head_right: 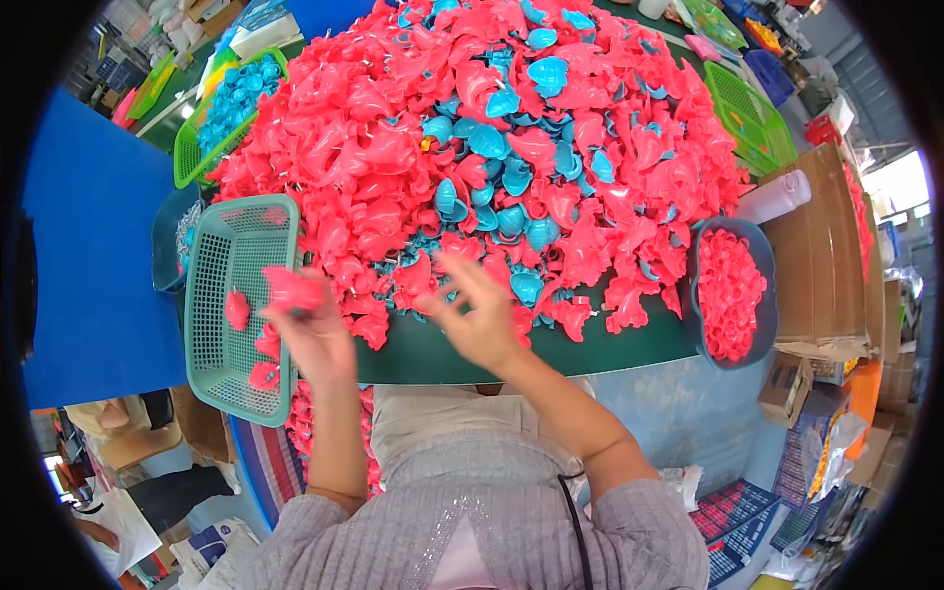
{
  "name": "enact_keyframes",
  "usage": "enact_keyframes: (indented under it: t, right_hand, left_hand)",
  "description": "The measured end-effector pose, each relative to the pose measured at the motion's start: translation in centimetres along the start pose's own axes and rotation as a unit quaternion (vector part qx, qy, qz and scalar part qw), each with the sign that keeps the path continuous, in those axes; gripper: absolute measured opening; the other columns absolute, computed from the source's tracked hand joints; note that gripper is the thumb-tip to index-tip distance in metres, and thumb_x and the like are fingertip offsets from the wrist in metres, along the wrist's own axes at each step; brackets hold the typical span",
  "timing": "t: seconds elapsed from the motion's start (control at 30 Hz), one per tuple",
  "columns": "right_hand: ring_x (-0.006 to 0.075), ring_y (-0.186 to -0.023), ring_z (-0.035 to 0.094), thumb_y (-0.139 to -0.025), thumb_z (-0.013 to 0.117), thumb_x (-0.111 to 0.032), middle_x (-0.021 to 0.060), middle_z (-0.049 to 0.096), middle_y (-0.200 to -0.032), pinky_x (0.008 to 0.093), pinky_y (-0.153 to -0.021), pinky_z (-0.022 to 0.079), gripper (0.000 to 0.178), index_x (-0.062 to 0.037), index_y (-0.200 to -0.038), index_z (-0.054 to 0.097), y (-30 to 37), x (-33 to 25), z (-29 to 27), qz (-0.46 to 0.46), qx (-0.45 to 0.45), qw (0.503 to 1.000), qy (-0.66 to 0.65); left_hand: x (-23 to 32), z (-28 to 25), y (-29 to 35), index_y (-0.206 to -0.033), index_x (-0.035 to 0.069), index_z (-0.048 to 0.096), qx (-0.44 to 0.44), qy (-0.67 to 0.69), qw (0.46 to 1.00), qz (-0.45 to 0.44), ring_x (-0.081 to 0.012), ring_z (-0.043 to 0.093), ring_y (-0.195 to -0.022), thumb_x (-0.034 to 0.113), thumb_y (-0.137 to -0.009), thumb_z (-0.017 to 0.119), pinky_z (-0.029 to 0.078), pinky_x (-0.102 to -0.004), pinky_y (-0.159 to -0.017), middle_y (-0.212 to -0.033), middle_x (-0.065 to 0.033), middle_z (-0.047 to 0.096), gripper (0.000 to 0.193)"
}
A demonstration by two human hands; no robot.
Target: Assembling small pink and blue plastic parts by joining them together at a factory workbench.
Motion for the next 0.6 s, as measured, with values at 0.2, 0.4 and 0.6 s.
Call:
enact_keyframes:
  t: [0.2, 0.4, 0.6]
  right_hand:
    - [0.0104, -0.078, 0.061, -0.091, 0.058, -0.003, 0.0090, 0.062, -0.104, 0.0223, -0.067, 0.049, 0.018, 0.0040, -0.107, 0.063, -0.5, -0.6, -4.6, -0.091, 0.095, 0.991, 0.006]
    - [0.0095, -0.076, 0.061, -0.092, 0.057, -0.004, 0.0089, 0.065, -0.099, 0.0216, -0.066, 0.048, 0.016, 0.0044, -0.103, 0.065, 1.4, -1.2, -6.0, -0.069, 0.107, 0.992, 0.018]
    - [0.0089, -0.074, 0.061, -0.094, 0.055, -0.007, 0.0080, 0.067, -0.096, 0.0209, -0.063, 0.046, 0.017, 0.0038, -0.101, 0.065, 2.5, -0.8, -6.6, -0.054, 0.111, 0.992, 0.009]
  left_hand:
    - [-3.2, 5.2, 6.2, -0.106, 0.000, 0.053, -0.022, 0.140, 0.948, -0.285, -0.0247, 0.054, -0.086, 0.069, -0.085, 0.043, 0.043, -0.0443, -0.088, -0.099, -0.0140, 0.056, 0.073]
    - [8.5, 22.3, 17.3, -0.095, 0.018, 0.057, -0.652, 0.083, 0.742, -0.130, -0.0218, 0.047, -0.078, 0.064, -0.088, 0.047, 0.038, -0.0451, -0.081, -0.084, -0.0042, 0.050, 0.048]
    - [8.1, 24.5, 16.8, -0.102, 0.006, 0.071, -0.657, 0.114, 0.714, -0.212, -0.0165, 0.048, -0.067, 0.052, -0.089, 0.057, 0.032, -0.0331, -0.065, -0.078, -0.0017, 0.056, 0.050]
Point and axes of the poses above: each hand's wrist, its own y-axis away from the middle knuckle, its own z-axis out of the palm, x = y × z, the point moved 10 cm from there along -y, towards the middle knuckle
